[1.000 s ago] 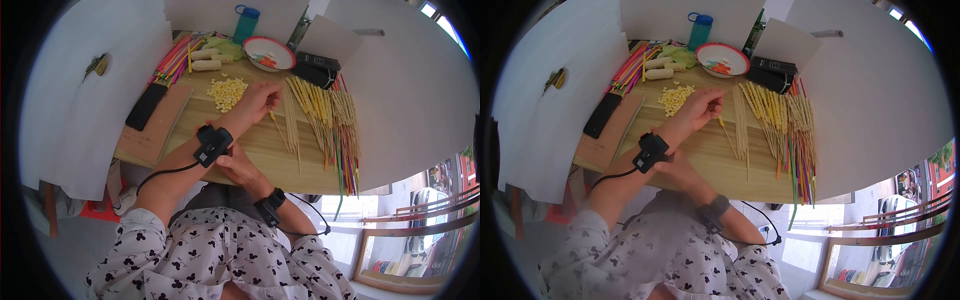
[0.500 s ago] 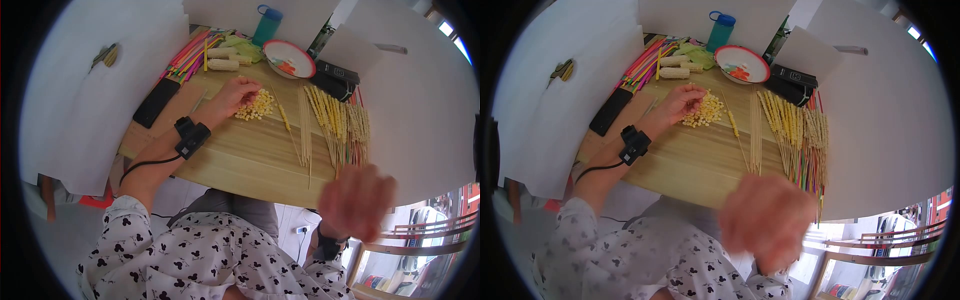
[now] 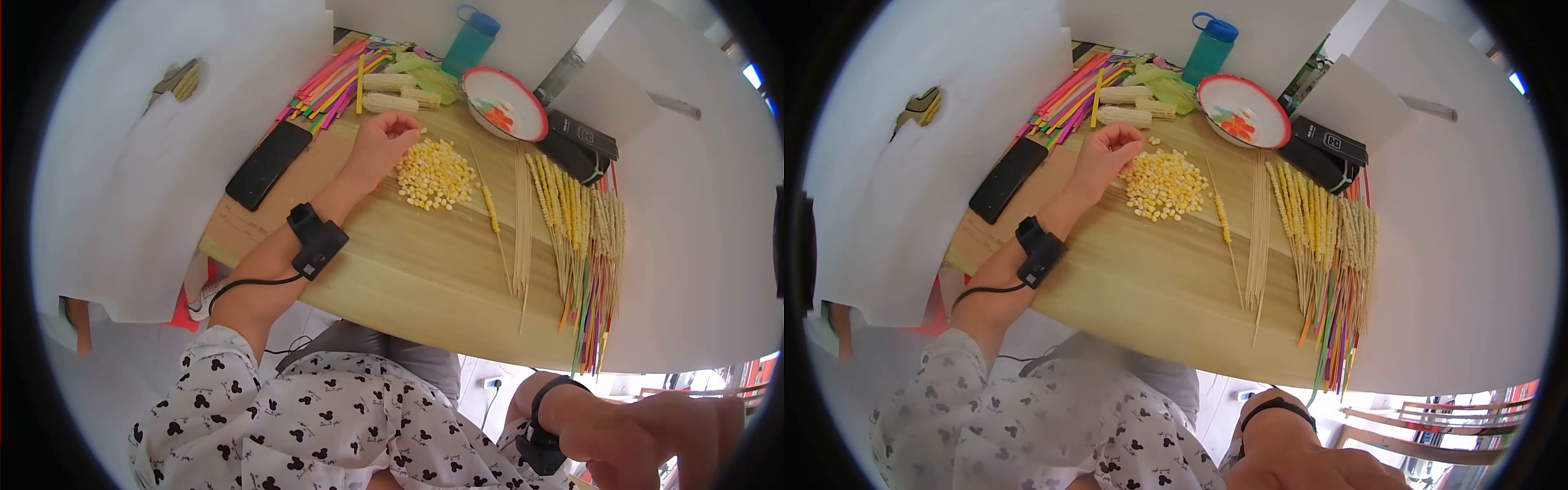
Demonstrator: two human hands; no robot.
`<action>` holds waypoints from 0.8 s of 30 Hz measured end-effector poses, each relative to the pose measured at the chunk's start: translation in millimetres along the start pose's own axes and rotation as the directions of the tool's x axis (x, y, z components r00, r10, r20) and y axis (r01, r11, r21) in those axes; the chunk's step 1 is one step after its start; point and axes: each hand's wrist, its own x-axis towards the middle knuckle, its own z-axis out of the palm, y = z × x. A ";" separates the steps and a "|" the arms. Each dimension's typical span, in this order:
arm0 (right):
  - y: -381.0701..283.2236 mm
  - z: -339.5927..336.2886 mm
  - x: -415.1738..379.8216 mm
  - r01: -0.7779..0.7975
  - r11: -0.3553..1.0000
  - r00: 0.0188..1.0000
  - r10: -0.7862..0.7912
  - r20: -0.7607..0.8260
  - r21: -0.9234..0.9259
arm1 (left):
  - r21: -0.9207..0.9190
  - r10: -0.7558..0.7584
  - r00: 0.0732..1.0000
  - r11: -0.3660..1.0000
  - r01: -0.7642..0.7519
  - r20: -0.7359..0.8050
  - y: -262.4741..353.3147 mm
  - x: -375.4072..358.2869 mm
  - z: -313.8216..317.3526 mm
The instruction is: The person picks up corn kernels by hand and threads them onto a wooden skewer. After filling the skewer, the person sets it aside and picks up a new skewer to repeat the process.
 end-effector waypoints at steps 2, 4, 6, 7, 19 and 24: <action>1.6 -0.9 11.4 0.022 0.999 1.000 -0.022 -0.007 0.031 | 0.189 0.111 0.993 0.977 -0.101 -0.042 -3.4 2.5 -2.5; -17.1 -6.8 24.8 -0.352 0.936 0.929 0.352 0.110 -0.022 | 0.377 0.217 0.975 0.908 -0.182 -0.053 0.6 1.2 -1.6; -14.9 -8.7 14.0 -0.268 0.962 0.963 0.266 0.053 0.045 | 0.525 0.267 0.964 0.822 -0.222 -0.011 4.0 -2.4 0.4; -14.9 -9.5 9.8 -0.177 0.979 0.984 0.179 -0.008 0.104 | 0.525 0.261 0.965 0.822 -0.219 -0.005 0.6 -2.5 1.2; -58.8 -34.4 54.5 -0.725 0.684 0.639 0.712 0.293 -0.083 | 0.303 0.010 1.000 0.953 -0.008 -0.007 -19.0 4.1 -8.8; -42.1 -13.6 30.5 -0.411 0.880 0.899 0.434 0.053 -0.237 | 0.593 0.318 0.948 0.758 -0.273 0.030 -13.5 -1.8 0.5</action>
